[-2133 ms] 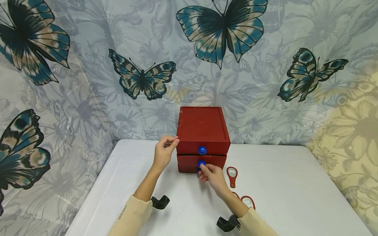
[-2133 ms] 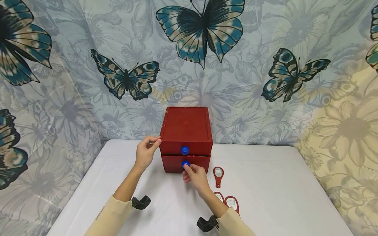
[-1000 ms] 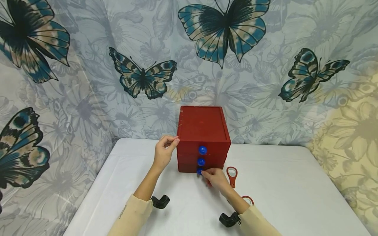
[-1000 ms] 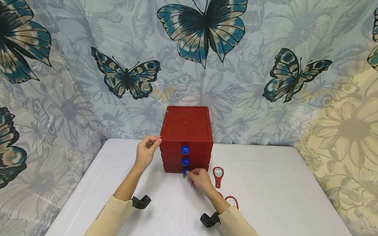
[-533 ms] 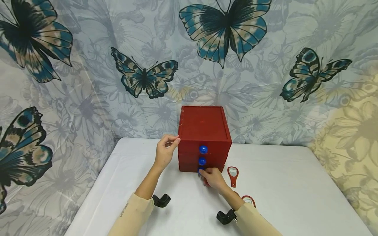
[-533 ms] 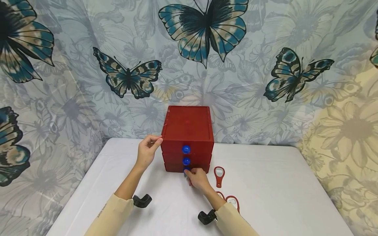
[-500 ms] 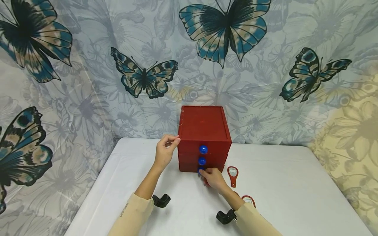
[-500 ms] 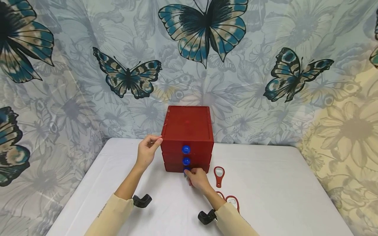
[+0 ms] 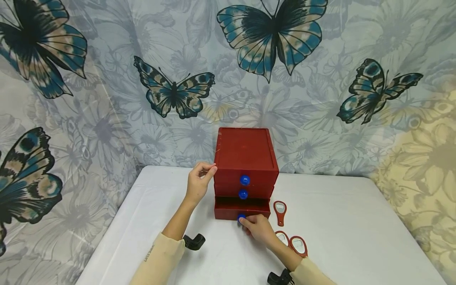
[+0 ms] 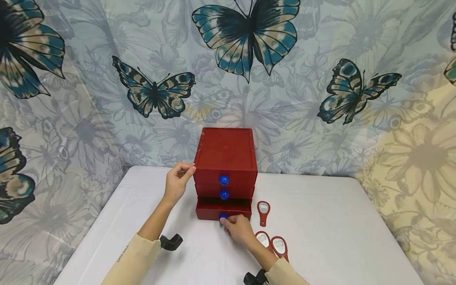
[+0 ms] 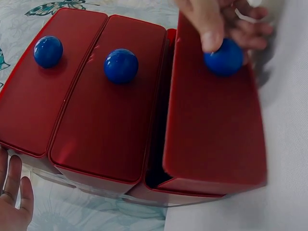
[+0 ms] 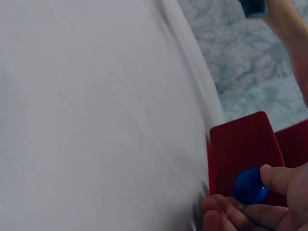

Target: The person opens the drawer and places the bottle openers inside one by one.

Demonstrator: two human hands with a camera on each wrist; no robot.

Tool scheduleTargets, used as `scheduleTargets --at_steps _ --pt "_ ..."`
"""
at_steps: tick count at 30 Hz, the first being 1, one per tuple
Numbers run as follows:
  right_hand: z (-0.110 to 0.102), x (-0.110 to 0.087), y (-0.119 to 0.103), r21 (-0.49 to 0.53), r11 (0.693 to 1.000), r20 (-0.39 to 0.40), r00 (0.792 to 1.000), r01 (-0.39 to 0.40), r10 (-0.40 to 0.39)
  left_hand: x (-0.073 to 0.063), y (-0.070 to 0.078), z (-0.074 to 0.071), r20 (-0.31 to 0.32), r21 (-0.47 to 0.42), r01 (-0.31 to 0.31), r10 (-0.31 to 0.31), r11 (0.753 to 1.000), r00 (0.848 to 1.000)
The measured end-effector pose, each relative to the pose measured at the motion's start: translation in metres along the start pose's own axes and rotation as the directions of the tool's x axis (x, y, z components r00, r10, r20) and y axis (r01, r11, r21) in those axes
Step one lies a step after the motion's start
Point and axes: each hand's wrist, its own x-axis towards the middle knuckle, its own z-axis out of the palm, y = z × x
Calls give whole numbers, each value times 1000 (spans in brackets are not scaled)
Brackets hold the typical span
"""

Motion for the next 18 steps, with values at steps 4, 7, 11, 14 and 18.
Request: scheduleTargets --at_steps 4,7,11,14,18 --pt "2 -17 0 -12 1000 31 999 9 -8 2 -14 1 -17 -2 4 -4 1000 1000" --pt "2 -27 -1 -27 1000 53 999 5 -4 2 -21 2 -33 -3 -21 21 1000 999" --pt "2 -37 -1 -23 1000 66 998 1 1 2 -22 2 -36 -6 -55 55 998 998" --pt "2 -40 0 -13 1000 69 998 -4 5 2 -23 2 -32 -12 -65 64 998 997" --pt "4 -43 1 -5 1000 62 998 0 0 1 -24 2 -31 -8 -49 48 999 998"
